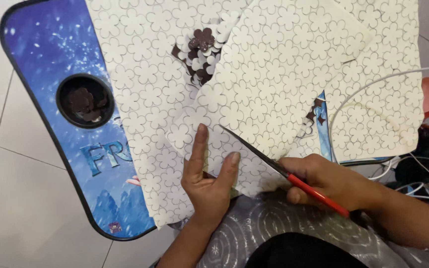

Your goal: The person uses red-handled scissors to cut flower-shaped pieces from a white patterned sheet. They hold the sheet with the left hand and cut along the outlines, then place the cut pieces into a small black container on the table.

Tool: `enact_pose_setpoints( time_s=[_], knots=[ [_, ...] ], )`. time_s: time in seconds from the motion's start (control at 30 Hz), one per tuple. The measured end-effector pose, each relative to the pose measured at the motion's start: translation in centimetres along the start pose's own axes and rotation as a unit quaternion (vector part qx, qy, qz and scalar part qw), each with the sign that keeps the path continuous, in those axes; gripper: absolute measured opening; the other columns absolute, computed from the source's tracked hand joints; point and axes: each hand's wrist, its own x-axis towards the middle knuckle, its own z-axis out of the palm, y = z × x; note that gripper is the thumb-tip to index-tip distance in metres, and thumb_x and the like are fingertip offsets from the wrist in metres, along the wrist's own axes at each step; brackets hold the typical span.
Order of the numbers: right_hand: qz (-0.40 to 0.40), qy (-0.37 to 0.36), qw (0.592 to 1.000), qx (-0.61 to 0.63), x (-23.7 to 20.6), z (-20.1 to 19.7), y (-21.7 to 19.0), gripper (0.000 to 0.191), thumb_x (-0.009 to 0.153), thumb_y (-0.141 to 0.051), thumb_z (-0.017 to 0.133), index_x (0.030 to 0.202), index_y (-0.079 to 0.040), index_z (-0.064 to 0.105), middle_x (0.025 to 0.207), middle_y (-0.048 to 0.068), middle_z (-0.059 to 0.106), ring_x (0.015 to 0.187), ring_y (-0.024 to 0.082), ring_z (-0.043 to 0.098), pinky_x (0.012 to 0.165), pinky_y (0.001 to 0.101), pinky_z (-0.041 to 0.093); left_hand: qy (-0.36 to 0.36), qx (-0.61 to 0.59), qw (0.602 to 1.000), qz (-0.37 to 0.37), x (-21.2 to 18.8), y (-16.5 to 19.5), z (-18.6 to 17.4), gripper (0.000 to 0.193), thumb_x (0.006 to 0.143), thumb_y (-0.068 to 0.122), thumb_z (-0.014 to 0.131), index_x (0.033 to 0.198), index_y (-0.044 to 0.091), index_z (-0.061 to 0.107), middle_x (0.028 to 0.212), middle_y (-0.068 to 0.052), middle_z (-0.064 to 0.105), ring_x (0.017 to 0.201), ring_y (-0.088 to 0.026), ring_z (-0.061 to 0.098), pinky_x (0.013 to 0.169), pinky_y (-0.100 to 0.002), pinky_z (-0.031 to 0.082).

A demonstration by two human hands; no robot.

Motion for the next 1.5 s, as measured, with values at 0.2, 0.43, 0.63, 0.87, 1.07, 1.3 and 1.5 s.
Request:
enact_pose_setpoints(
  time_s=[0.2, 0.43, 0.63, 0.87, 1.07, 1.3, 1.5],
  knots=[
    [-0.06, 0.011, 0.998, 0.013, 0.4, 0.2, -0.7, 0.052, 0.09, -0.044, 0.066, 0.12, -0.002, 0.062, 0.073, 0.009, 0.068, 0.067, 0.019, 0.066, 0.06, 0.0357, 0.054, 0.043, -0.065, 0.994, -0.078, 2.0, 1.0, -0.7, 0.068, 0.092, 0.004, 0.079, 0.154, 0.002, 0.051, 0.12, -0.017, 0.067, 0.094, -0.01, 0.063, 0.083, -0.025, 0.056],
    [-0.163, 0.008, 0.987, 0.004, 1.3, -0.5, -1.7, 0.088, 0.092, -0.072, 0.047, 0.14, 0.002, 0.051, 0.103, 0.016, 0.068, 0.094, 0.027, 0.065, 0.079, 0.0403, 0.053, 0.036, 0.03, 0.999, 0.002, 1.7, 2.3, -0.6, 0.069, 0.089, 0.001, 0.082, 0.152, 0.004, 0.054, 0.106, -0.006, 0.06, 0.094, -0.009, 0.056, 0.085, -0.025, 0.051],
    [-0.214, 0.027, 0.976, 0.018, 2.4, 0.0, -2.4, 0.094, 0.093, -0.079, 0.046, 0.134, 0.005, 0.056, 0.108, 0.016, 0.073, 0.098, 0.026, 0.071, 0.085, 0.0391, 0.055, 0.049, 0.039, 0.998, -0.003, 1.7, 1.8, -1.1, 0.07, 0.088, 0.003, 0.083, 0.151, 0.006, 0.054, 0.097, -0.002, 0.057, 0.085, -0.006, 0.052, 0.077, -0.021, 0.049],
    [-0.111, 0.022, 0.991, 0.071, 2.7, 0.4, -2.4, 0.095, 0.082, -0.08, 0.05, 0.126, 0.004, 0.064, 0.074, 0.007, 0.073, 0.063, 0.016, 0.068, 0.058, 0.0338, 0.056, 0.047, 0.007, 0.999, -0.002, 1.9, 1.1, -1.2, 0.07, 0.09, 0.003, 0.083, 0.153, 0.003, 0.052, 0.097, -0.001, 0.059, 0.082, -0.004, 0.05, 0.075, -0.019, 0.048],
    [-0.116, 0.02, 0.991, 0.066, 3.1, 0.4, -1.8, 0.099, 0.081, -0.086, 0.049, 0.121, 0.003, 0.068, 0.066, 0.003, 0.065, 0.059, 0.013, 0.064, 0.053, 0.0307, 0.051, 0.052, -0.036, 0.998, -0.008, 2.2, 1.4, -1.2, 0.068, 0.091, 0.001, 0.08, 0.152, -0.001, 0.05, 0.118, -0.007, 0.064, 0.099, -0.007, 0.058, 0.088, -0.021, 0.051],
    [-0.109, 0.021, 0.992, 0.058, 3.4, 0.5, -1.9, 0.099, 0.079, -0.086, 0.049, 0.126, 0.0, 0.067, 0.067, 0.004, 0.067, 0.06, 0.015, 0.065, 0.055, 0.0321, 0.052, 0.069, -0.056, 0.996, -0.007, 3.1, 1.9, -1.3, 0.057, 0.091, 0.0, 0.074, 0.144, -0.003, 0.054, 0.137, -0.018, 0.06, 0.125, -0.018, 0.059, 0.106, -0.03, 0.051],
    [-0.139, 0.02, 0.989, 0.045, 3.2, 0.4, -2.8, 0.097, 0.084, -0.08, 0.05, 0.137, 0.001, 0.058, 0.088, 0.014, 0.071, 0.08, 0.022, 0.067, 0.072, 0.037, 0.054, 0.033, -0.069, 0.997, -0.02, 2.6, 1.6, -1.2, 0.058, 0.092, -0.001, 0.077, 0.147, -0.003, 0.055, 0.147, -0.022, 0.059, 0.139, -0.024, 0.058, 0.118, -0.035, 0.046]
  ],
)
